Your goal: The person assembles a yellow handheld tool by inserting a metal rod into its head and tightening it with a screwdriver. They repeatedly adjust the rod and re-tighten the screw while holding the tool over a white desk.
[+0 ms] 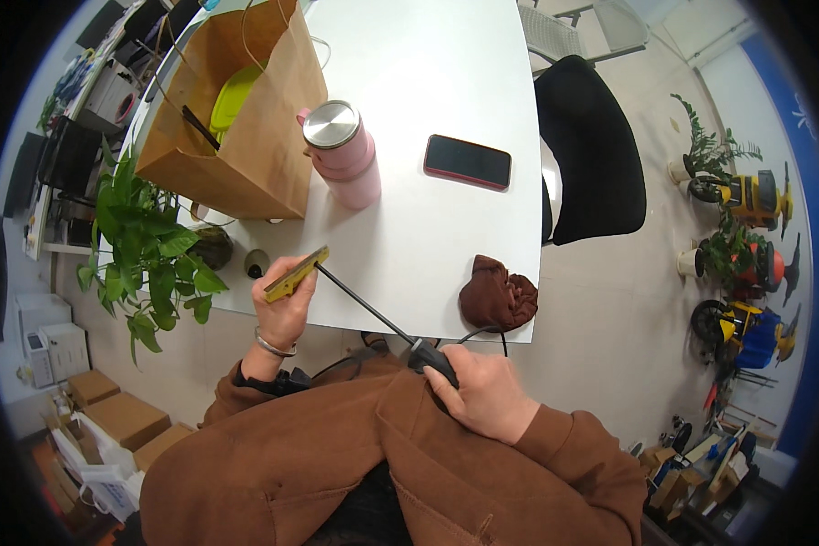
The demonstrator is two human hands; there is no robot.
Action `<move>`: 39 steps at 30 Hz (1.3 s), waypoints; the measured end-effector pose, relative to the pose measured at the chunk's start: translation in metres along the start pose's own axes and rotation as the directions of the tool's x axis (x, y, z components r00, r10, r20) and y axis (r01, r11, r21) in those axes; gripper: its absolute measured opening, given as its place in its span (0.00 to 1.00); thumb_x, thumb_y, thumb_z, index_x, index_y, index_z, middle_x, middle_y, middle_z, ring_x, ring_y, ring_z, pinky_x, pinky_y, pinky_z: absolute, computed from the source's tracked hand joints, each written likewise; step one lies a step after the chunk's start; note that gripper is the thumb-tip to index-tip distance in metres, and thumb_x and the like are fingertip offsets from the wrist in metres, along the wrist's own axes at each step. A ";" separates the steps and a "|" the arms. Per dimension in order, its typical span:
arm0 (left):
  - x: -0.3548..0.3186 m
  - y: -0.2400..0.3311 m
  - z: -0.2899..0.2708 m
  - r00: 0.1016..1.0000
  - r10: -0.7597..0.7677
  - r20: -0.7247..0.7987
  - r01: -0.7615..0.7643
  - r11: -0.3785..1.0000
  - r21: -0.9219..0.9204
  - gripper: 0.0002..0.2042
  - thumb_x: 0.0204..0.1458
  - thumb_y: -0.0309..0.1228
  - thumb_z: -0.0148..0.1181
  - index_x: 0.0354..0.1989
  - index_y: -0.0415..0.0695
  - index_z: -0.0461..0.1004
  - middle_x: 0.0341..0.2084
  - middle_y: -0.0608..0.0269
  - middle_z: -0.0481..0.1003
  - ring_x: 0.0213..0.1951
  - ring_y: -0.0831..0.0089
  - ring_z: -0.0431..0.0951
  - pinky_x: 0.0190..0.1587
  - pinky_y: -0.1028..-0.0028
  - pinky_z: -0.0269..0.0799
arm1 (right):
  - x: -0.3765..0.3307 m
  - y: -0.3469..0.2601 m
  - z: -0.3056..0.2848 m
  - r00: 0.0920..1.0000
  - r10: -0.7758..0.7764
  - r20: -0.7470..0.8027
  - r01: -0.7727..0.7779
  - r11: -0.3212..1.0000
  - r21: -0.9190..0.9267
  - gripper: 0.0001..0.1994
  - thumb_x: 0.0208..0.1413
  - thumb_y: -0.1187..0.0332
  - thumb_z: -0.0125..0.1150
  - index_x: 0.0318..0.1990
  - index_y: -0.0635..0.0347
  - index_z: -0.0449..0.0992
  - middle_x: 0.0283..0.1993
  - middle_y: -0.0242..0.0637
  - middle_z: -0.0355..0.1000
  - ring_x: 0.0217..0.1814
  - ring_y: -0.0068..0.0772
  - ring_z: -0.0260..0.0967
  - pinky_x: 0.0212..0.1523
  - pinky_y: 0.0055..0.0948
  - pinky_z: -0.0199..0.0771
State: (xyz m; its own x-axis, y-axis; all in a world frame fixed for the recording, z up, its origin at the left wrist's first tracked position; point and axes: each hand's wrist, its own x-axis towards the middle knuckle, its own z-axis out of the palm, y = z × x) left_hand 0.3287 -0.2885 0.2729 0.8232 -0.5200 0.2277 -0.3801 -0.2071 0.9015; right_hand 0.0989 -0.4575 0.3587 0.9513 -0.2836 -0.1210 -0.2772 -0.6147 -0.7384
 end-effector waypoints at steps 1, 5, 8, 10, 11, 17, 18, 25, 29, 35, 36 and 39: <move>0.001 0.000 -0.001 1.000 0.011 0.000 -0.011 1.000 -0.001 0.06 0.52 0.23 0.64 0.38 0.39 0.79 0.19 0.62 0.74 0.20 0.77 0.73 0.27 0.77 0.69 | 0.000 0.000 0.000 0.998 0.049 0.034 -0.052 0.994 0.091 0.09 0.58 0.67 0.62 0.39 0.65 0.74 0.24 0.44 0.72 0.20 0.42 0.70 0.22 0.37 0.69; 0.001 0.001 -0.003 0.999 0.032 0.016 -0.033 0.999 0.018 0.06 0.53 0.24 0.64 0.38 0.38 0.79 0.18 0.62 0.74 0.19 0.76 0.73 0.26 0.77 0.69 | -0.003 -0.003 -0.003 0.972 0.196 0.132 -0.232 0.900 0.368 0.12 0.62 0.64 0.59 0.35 0.67 0.75 0.20 0.35 0.68 0.19 0.28 0.62 0.22 0.31 0.64; 0.001 0.000 -0.006 0.997 0.077 0.027 -0.078 0.996 0.038 0.06 0.53 0.24 0.64 0.38 0.38 0.79 0.18 0.62 0.74 0.19 0.76 0.72 0.26 0.77 0.69 | -0.002 -0.004 -0.004 0.922 0.283 0.263 -0.379 0.791 0.479 0.14 0.64 0.62 0.57 0.35 0.68 0.75 0.20 0.28 0.66 0.21 0.20 0.59 0.23 0.26 0.62; 0.001 -0.001 -0.006 0.994 0.110 0.026 -0.111 0.993 0.036 0.06 0.53 0.24 0.64 0.38 0.38 0.79 0.17 0.62 0.73 0.19 0.76 0.72 0.25 0.77 0.69 | -0.002 -0.002 -0.006 0.856 0.345 0.384 -0.511 0.670 0.538 0.14 0.64 0.62 0.57 0.36 0.68 0.76 0.21 0.25 0.65 0.22 0.17 0.58 0.23 0.23 0.61; 0.001 -0.001 -0.006 0.992 0.121 0.031 -0.123 0.991 0.048 0.06 0.53 0.24 0.64 0.38 0.38 0.79 0.17 0.62 0.73 0.19 0.76 0.72 0.25 0.77 0.68 | -0.002 0.000 -0.008 0.814 0.370 0.448 -0.578 0.590 0.564 0.14 0.64 0.62 0.57 0.36 0.67 0.76 0.22 0.25 0.66 0.23 0.16 0.58 0.23 0.23 0.60; 0.001 -0.005 -0.005 0.996 0.083 0.040 -0.084 0.996 0.019 0.06 0.52 0.23 0.65 0.38 0.38 0.78 0.16 0.62 0.72 0.18 0.76 0.71 0.24 0.77 0.67 | 0.001 0.007 -0.006 0.815 0.344 0.466 -0.575 0.575 0.582 0.13 0.64 0.62 0.58 0.38 0.66 0.75 0.23 0.27 0.69 0.21 0.19 0.62 0.23 0.25 0.64; 0.000 -0.005 -0.003 0.999 0.040 0.031 -0.040 0.999 -0.011 0.06 0.52 0.23 0.65 0.38 0.39 0.78 0.16 0.63 0.72 0.18 0.76 0.71 0.24 0.77 0.67 | 0.001 0.008 -0.005 0.839 0.360 0.409 -0.536 0.679 0.501 0.13 0.63 0.62 0.59 0.38 0.66 0.75 0.23 0.29 0.70 0.20 0.22 0.64 0.22 0.26 0.65; 0.000 -0.001 0.000 0.982 0.189 -0.025 -0.183 0.973 0.141 0.07 0.51 0.22 0.65 0.38 0.40 0.78 0.17 0.59 0.74 0.18 0.67 0.75 0.24 0.74 0.69 | -0.003 0.012 0.009 0.998 0.037 -0.041 -0.036 0.999 0.011 0.10 0.56 0.66 0.64 0.37 0.64 0.75 0.26 0.46 0.74 0.25 0.49 0.74 0.25 0.38 0.72; 0.000 -0.003 -0.004 0.959 0.283 0.032 -0.283 0.933 0.223 0.07 0.51 0.21 0.65 0.39 0.37 0.77 0.21 0.57 0.75 0.21 0.69 0.76 0.27 0.75 0.70 | -0.006 0.014 0.011 0.986 0.154 0.064 -0.163 0.970 0.180 0.11 0.58 0.65 0.64 0.39 0.66 0.76 0.25 0.44 0.74 0.23 0.42 0.72 0.26 0.35 0.71; 0.000 -0.001 -0.004 0.935 0.353 0.015 -0.340 0.886 0.315 0.11 0.48 0.21 0.67 0.41 0.38 0.77 0.22 0.57 0.76 0.21 0.63 0.76 0.26 0.71 0.70 | -0.008 0.024 0.014 0.948 0.273 0.163 -0.310 0.908 0.283 0.11 0.60 0.65 0.63 0.43 0.65 0.77 0.28 0.42 0.75 0.27 0.31 0.72 0.32 0.29 0.72; -0.003 0.002 -0.005 0.939 0.345 0.017 -0.327 0.873 0.363 0.12 0.46 0.21 0.68 0.41 0.38 0.77 0.22 0.57 0.76 0.21 0.62 0.75 0.25 0.70 0.71 | -0.006 0.028 0.017 0.952 0.268 0.145 -0.300 0.907 0.296 0.11 0.60 0.65 0.63 0.43 0.65 0.77 0.29 0.42 0.76 0.29 0.31 0.72 0.33 0.29 0.73; -0.004 0.006 -0.006 0.907 0.421 0.006 -0.383 0.820 0.426 0.17 0.42 0.23 0.68 0.43 0.37 0.75 0.19 0.60 0.73 0.19 0.61 0.73 0.23 0.67 0.69 | -0.005 0.042 0.023 0.961 0.253 0.112 -0.273 0.931 0.244 0.11 0.60 0.66 0.62 0.45 0.64 0.77 0.30 0.39 0.76 0.31 0.29 0.74 0.35 0.28 0.73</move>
State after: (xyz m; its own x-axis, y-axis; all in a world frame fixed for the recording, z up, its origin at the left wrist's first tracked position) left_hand 0.3256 -0.2831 0.2795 0.5842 -0.5638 0.5838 -0.8066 -0.3235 0.4948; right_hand 0.0855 -0.4649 0.3137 0.8593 -0.3452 -0.3774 -0.4849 -0.3151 -0.8158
